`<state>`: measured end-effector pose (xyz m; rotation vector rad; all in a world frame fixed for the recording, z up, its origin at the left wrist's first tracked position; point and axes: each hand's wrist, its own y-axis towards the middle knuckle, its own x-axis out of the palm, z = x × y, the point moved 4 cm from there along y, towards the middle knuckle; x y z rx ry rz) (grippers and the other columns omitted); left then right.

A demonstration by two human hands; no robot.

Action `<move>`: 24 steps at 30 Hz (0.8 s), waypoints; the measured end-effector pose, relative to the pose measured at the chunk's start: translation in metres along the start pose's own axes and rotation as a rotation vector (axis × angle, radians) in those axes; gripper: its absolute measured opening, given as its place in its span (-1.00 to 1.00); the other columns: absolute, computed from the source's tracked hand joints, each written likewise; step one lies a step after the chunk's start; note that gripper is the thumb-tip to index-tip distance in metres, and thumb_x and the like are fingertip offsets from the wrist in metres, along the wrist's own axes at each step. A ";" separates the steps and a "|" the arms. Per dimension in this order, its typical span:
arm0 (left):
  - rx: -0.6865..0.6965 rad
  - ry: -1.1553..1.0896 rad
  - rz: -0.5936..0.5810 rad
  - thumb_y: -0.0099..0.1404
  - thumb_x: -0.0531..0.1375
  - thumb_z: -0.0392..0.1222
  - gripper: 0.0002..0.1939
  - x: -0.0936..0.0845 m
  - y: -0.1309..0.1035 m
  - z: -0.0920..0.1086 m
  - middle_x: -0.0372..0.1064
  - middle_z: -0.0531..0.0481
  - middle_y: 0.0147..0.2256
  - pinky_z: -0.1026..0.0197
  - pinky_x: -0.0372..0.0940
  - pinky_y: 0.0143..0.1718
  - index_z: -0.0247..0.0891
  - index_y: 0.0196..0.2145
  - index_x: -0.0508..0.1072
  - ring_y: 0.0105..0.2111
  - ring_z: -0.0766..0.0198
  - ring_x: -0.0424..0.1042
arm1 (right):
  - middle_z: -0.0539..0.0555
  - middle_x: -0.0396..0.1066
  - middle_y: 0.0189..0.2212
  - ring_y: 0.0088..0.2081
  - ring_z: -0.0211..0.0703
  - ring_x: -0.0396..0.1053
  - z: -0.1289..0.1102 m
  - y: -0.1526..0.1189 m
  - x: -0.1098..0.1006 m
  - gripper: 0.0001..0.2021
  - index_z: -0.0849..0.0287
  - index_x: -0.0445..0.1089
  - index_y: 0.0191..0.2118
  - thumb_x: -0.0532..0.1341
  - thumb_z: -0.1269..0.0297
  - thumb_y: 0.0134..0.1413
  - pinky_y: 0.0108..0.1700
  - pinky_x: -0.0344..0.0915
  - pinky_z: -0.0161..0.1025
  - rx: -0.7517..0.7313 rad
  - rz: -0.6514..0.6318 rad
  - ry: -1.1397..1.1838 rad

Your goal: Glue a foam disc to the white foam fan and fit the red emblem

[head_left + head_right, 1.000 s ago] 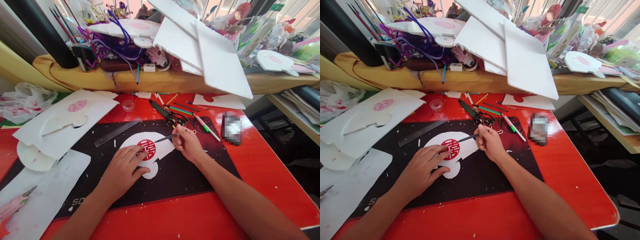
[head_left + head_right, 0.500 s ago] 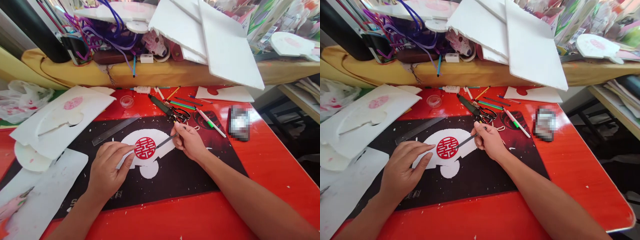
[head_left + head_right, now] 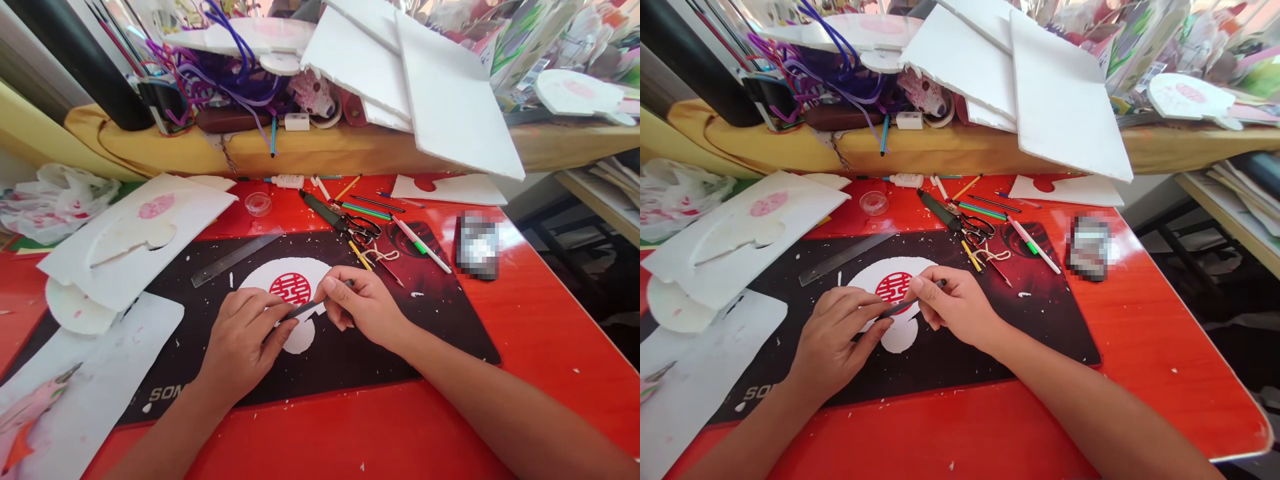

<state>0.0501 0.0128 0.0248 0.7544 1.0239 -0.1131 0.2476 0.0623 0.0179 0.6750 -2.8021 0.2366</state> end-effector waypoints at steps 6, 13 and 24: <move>0.015 -0.082 0.001 0.51 0.23 -0.28 -0.92 0.001 0.001 0.009 0.59 -0.09 -0.22 0.01 0.30 -0.06 -0.21 -0.15 0.55 -0.15 0.07 0.45 | -0.09 0.34 -0.63 -0.64 -0.35 0.25 0.009 -0.007 0.018 -0.53 0.20 0.49 -0.30 0.39 -0.19 0.22 -0.62 0.03 -0.38 0.049 -0.122 0.020; -0.024 -0.029 -0.042 0.55 0.18 -0.22 -0.82 -0.006 0.002 -0.013 0.60 -0.13 -0.10 -0.03 0.31 0.03 -0.24 -0.01 0.57 -0.07 0.05 0.49 | -0.09 0.35 -0.62 -0.64 -0.34 0.26 0.012 0.001 -0.005 -0.54 0.19 0.52 -0.28 0.30 -0.18 0.31 -0.61 0.06 -0.35 -0.060 0.077 -0.085; 0.090 0.080 -0.283 0.58 0.13 -0.11 -0.71 0.010 -0.012 -0.024 0.53 -0.21 0.16 -0.19 0.39 0.16 -0.21 0.09 0.57 0.12 -0.09 0.48 | -0.10 0.30 -0.65 -0.66 -0.33 0.22 0.020 0.006 -0.023 -0.50 0.18 0.49 -0.31 0.31 -0.25 0.24 -0.61 -0.01 -0.33 -0.097 0.228 -0.165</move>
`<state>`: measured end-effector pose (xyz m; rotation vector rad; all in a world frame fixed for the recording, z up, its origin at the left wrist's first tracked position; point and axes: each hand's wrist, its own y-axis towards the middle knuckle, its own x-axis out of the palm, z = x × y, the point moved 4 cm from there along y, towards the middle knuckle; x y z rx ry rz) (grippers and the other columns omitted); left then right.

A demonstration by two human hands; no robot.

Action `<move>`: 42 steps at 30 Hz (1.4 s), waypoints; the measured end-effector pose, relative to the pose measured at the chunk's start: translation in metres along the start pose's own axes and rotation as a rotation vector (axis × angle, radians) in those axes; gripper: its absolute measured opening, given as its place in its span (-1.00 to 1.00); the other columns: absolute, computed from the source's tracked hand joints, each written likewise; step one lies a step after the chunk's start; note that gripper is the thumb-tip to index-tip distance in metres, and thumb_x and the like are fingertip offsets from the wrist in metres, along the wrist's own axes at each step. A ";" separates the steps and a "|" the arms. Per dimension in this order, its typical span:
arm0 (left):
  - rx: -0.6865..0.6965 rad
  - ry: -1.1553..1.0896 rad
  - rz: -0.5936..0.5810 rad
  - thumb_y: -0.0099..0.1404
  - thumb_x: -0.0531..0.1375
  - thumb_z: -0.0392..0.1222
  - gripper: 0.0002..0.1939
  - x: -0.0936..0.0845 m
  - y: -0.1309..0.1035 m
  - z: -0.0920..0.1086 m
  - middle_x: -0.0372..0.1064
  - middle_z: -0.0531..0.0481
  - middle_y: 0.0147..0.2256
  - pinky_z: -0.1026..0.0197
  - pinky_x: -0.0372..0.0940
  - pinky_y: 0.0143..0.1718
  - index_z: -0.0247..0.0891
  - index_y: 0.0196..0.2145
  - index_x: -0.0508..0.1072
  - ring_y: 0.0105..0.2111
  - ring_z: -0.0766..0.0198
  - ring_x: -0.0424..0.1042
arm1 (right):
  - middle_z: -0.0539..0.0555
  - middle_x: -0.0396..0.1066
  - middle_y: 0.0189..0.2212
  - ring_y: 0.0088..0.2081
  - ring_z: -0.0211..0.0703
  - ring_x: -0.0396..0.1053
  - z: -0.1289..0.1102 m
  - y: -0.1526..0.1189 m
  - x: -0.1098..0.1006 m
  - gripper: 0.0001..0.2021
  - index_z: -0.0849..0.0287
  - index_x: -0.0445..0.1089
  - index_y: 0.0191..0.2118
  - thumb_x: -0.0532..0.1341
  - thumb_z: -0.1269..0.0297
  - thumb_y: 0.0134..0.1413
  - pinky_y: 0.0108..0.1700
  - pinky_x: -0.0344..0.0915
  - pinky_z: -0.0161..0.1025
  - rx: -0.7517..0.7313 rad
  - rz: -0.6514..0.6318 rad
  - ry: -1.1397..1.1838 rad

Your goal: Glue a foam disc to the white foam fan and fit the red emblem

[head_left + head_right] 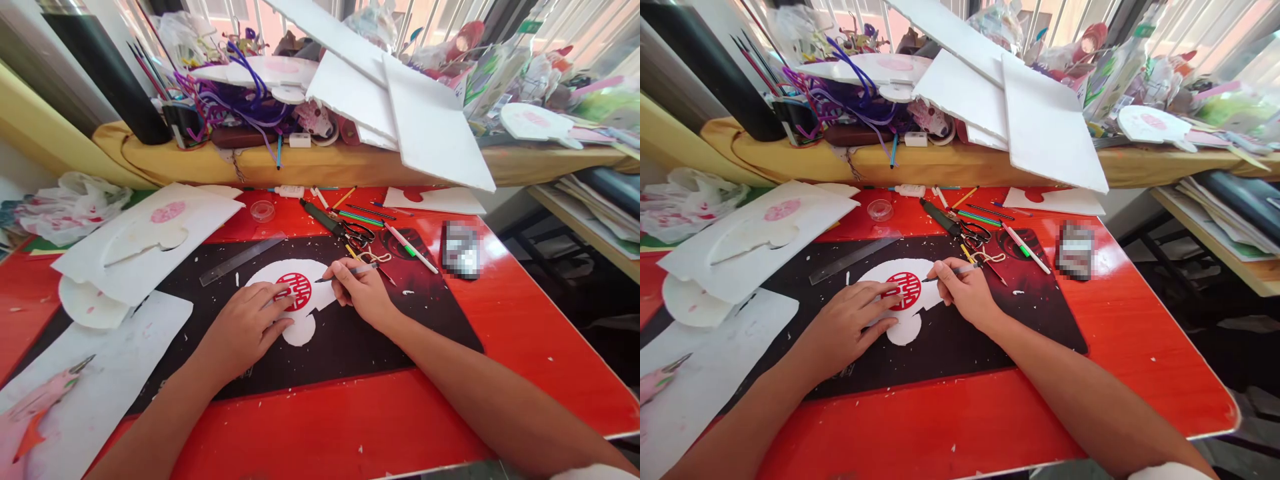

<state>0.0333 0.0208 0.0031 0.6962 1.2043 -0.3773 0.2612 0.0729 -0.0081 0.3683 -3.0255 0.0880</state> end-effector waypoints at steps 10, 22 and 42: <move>-0.043 -0.024 -0.017 0.55 0.17 -0.11 -0.69 0.008 0.000 -0.001 0.52 -0.24 0.17 -0.23 0.40 0.16 -0.21 0.13 0.58 0.15 -0.12 0.47 | -0.09 0.30 -0.65 -0.67 -0.33 0.22 0.003 0.004 -0.004 -0.47 0.19 0.49 -0.31 0.32 -0.28 0.21 -0.64 -0.02 -0.34 0.016 0.042 -0.052; -0.065 0.011 -0.011 0.54 0.18 -0.05 -0.64 0.012 0.000 0.004 0.51 -0.27 0.19 -0.24 0.34 0.20 -0.25 0.16 0.57 0.18 -0.16 0.44 | -0.10 0.30 -0.65 -0.66 -0.34 0.21 0.005 0.005 -0.006 -0.49 0.20 0.51 -0.33 0.32 -0.24 0.26 -0.58 0.07 -0.31 -0.014 0.066 -0.086; -0.018 -0.022 0.031 0.58 0.12 0.06 -0.50 0.013 0.005 0.012 0.41 -0.28 0.30 -0.21 0.26 0.32 -0.28 0.29 0.47 0.31 -0.14 0.34 | -0.10 0.29 -0.65 -0.65 -0.31 0.22 0.006 0.006 -0.006 -0.47 0.18 0.50 -0.31 0.30 -0.29 0.23 -0.58 0.09 -0.30 0.002 0.060 -0.093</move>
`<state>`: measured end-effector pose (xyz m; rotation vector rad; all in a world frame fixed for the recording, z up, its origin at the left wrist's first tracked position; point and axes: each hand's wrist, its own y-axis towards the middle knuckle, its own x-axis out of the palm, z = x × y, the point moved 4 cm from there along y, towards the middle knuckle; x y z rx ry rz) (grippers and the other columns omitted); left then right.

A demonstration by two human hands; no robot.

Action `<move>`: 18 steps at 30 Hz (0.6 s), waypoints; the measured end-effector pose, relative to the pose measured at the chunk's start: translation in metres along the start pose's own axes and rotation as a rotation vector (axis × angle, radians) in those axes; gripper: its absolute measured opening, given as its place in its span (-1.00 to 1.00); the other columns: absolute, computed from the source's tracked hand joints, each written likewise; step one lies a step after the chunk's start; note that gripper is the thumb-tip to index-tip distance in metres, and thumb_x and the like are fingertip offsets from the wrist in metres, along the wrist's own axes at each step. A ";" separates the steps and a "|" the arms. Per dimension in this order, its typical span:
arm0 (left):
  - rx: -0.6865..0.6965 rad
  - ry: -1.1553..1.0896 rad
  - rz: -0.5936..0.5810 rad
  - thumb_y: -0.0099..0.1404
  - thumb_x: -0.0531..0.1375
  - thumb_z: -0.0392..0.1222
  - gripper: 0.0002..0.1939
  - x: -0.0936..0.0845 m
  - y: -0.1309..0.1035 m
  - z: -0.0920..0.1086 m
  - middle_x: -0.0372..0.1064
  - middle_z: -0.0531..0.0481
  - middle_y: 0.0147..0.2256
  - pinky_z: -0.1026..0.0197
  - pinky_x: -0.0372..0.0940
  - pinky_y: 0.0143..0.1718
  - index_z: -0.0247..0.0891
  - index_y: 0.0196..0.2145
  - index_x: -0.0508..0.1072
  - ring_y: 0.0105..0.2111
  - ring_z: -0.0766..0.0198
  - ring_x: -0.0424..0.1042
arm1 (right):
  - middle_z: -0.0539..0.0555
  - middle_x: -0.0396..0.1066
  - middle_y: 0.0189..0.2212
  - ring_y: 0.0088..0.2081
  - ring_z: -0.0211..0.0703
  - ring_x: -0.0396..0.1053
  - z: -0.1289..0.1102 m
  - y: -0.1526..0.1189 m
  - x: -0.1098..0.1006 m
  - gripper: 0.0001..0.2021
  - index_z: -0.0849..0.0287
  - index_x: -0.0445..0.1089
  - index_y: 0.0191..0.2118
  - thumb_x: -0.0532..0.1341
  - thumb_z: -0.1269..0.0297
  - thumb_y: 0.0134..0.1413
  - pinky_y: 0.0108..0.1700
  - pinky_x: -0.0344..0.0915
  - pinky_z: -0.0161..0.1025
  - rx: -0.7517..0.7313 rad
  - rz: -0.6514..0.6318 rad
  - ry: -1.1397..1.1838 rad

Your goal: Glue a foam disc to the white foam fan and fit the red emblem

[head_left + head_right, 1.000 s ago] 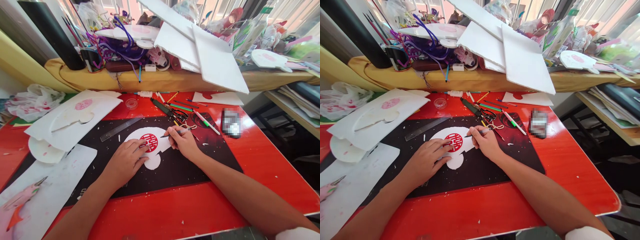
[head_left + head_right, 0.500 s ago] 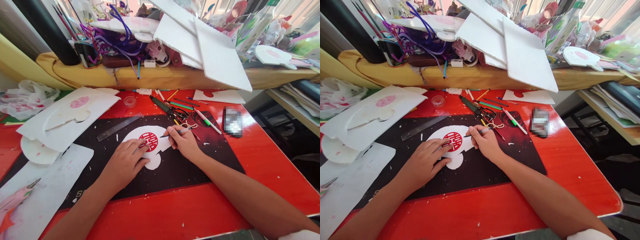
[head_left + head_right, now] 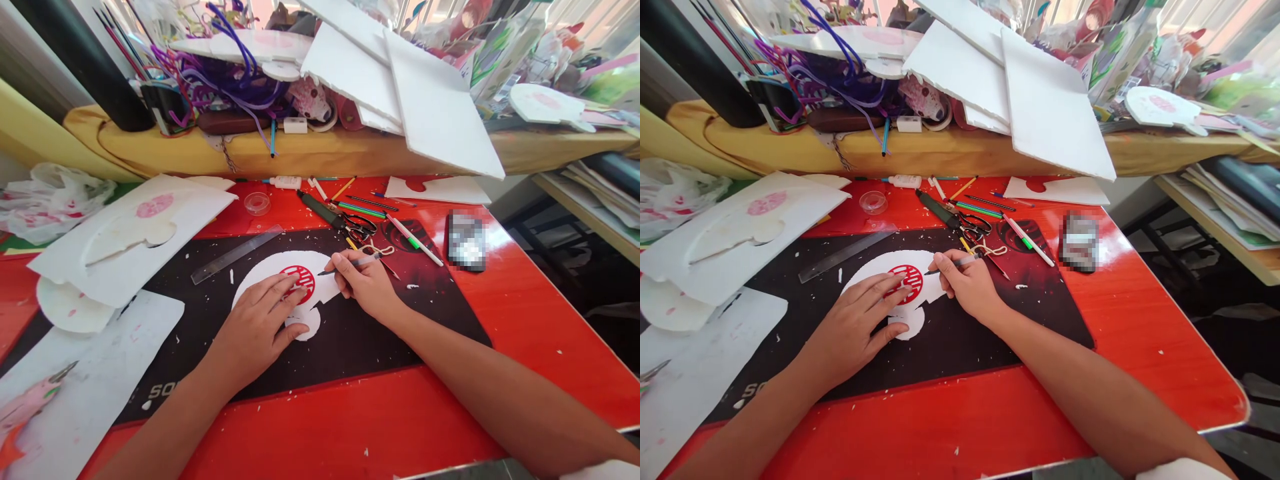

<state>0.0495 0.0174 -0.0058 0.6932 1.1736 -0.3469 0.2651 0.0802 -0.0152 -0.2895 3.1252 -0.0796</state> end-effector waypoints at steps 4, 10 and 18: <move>0.009 -0.002 -0.047 0.59 0.10 0.07 -0.46 0.009 0.000 0.002 0.34 -0.23 0.37 -0.23 0.21 0.36 -0.22 0.38 0.39 0.38 -0.13 0.26 | -0.09 0.29 -0.64 -0.65 -0.31 0.21 0.000 0.000 0.000 -0.47 0.18 0.51 -0.30 0.30 -0.28 0.24 -0.60 0.03 -0.30 0.012 0.000 -0.003; -0.025 -0.023 -0.073 0.57 0.12 0.06 -0.48 0.011 -0.001 -0.002 0.34 -0.22 0.37 -0.25 0.22 0.35 -0.18 0.36 0.41 0.36 -0.12 0.28 | -0.09 0.29 -0.64 -0.65 -0.31 0.21 -0.001 -0.001 0.000 -0.47 0.18 0.51 -0.30 0.30 -0.29 0.22 -0.61 0.03 -0.31 0.026 -0.006 0.010; -0.023 -0.027 0.019 0.57 0.12 0.12 -0.44 0.005 0.003 -0.002 0.35 -0.27 0.36 -0.24 0.25 0.33 -0.22 0.35 0.42 0.35 -0.15 0.30 | -0.11 0.28 -0.65 -0.65 -0.32 0.21 -0.002 0.000 0.000 -0.50 0.18 0.49 -0.31 0.29 -0.25 0.25 -0.58 0.09 -0.31 0.006 -0.004 0.020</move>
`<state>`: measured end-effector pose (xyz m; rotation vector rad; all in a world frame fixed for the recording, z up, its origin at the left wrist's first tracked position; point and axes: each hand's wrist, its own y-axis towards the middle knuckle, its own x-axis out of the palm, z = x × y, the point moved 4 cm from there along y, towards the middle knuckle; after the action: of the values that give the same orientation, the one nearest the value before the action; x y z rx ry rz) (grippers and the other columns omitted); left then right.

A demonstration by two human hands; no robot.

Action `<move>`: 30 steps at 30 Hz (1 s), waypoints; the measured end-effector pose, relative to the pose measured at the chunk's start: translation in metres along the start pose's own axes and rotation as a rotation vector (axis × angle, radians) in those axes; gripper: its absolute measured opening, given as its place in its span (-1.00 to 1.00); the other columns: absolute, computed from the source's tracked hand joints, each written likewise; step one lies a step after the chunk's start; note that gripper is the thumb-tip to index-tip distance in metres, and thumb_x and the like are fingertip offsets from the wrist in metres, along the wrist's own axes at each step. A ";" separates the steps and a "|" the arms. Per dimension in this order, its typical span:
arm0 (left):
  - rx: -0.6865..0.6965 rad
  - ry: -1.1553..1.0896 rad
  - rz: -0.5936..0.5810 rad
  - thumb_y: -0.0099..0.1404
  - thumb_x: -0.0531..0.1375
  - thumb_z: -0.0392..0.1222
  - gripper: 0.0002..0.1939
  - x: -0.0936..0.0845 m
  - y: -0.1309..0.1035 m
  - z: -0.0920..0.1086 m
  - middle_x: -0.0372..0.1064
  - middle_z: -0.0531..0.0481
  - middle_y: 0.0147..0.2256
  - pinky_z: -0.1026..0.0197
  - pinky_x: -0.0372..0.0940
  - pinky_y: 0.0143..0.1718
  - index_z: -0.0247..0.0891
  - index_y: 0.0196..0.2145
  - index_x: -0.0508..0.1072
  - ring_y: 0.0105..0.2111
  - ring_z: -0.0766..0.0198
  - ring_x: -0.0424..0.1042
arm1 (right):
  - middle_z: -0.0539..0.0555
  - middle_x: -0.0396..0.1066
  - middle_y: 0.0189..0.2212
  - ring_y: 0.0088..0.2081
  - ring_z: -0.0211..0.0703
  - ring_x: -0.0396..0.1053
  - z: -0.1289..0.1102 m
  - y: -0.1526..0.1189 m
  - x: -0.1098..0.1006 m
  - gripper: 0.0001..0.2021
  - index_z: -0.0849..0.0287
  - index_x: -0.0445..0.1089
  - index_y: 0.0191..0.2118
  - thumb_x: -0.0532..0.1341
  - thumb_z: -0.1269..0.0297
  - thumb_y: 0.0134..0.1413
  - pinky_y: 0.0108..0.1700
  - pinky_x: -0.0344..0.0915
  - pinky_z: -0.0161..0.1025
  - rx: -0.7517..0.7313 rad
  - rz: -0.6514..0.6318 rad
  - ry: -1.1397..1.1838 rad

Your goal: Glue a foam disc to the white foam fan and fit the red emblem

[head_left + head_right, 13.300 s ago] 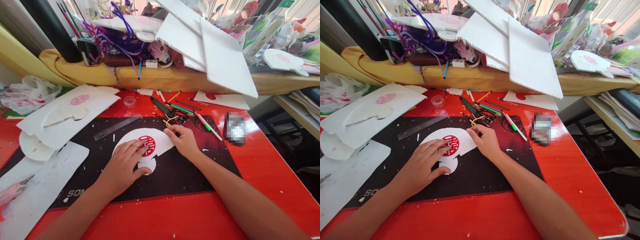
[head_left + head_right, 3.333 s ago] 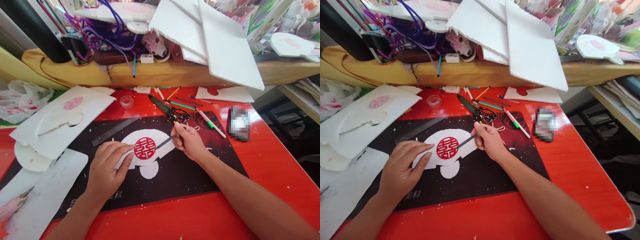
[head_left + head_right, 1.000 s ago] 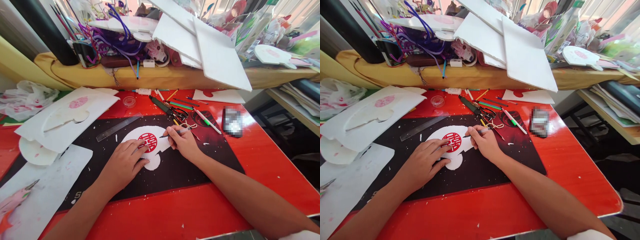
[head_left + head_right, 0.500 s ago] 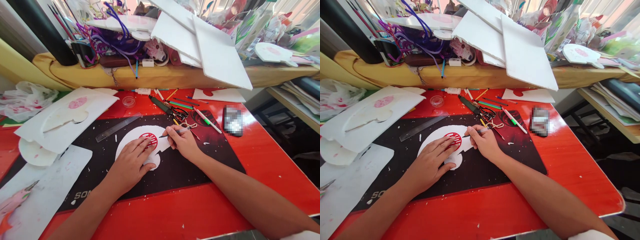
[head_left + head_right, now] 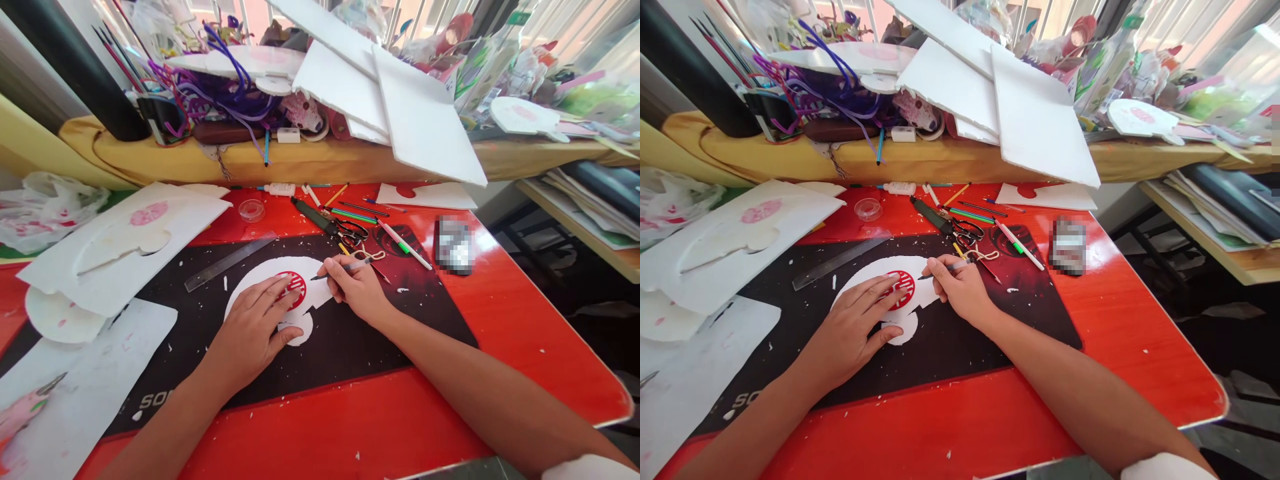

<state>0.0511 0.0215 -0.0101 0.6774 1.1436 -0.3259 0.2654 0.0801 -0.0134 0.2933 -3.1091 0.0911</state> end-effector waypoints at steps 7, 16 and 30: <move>-0.029 0.045 0.001 0.59 0.06 0.08 -0.43 0.007 0.006 -0.006 0.32 -0.24 0.39 -0.25 0.24 0.34 -0.19 0.41 0.36 0.38 -0.16 0.28 | -0.13 0.26 -0.66 -0.64 -0.33 0.19 -0.004 -0.005 0.004 -0.52 0.20 0.49 -0.31 0.27 -0.19 0.30 -0.53 0.09 -0.32 -0.041 -0.014 -0.010; -0.011 0.090 -0.024 0.62 0.02 0.03 -0.49 0.011 0.006 -0.006 0.34 -0.19 0.38 -0.20 0.20 0.34 -0.21 0.36 0.39 0.36 -0.09 0.29 | -0.12 0.26 -0.65 -0.63 -0.34 0.19 -0.006 -0.005 0.003 -0.53 0.20 0.49 -0.31 0.26 -0.18 0.32 -0.53 0.10 -0.32 -0.082 0.004 -0.018; -0.011 0.128 0.019 0.62 -0.01 0.05 -0.49 0.014 0.004 -0.007 0.37 -0.14 0.36 -0.15 0.19 0.35 -0.17 0.35 0.42 0.34 -0.06 0.32 | 0.05 0.58 -0.34 -0.33 -0.11 0.53 -0.029 0.011 -0.049 -0.75 0.10 0.57 -0.21 0.26 0.07 0.40 -0.30 0.38 -0.23 -0.245 0.107 -0.513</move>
<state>0.0537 0.0309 -0.0234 0.7065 1.2587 -0.2627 0.3121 0.1021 0.0133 0.1635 -3.5843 -0.4290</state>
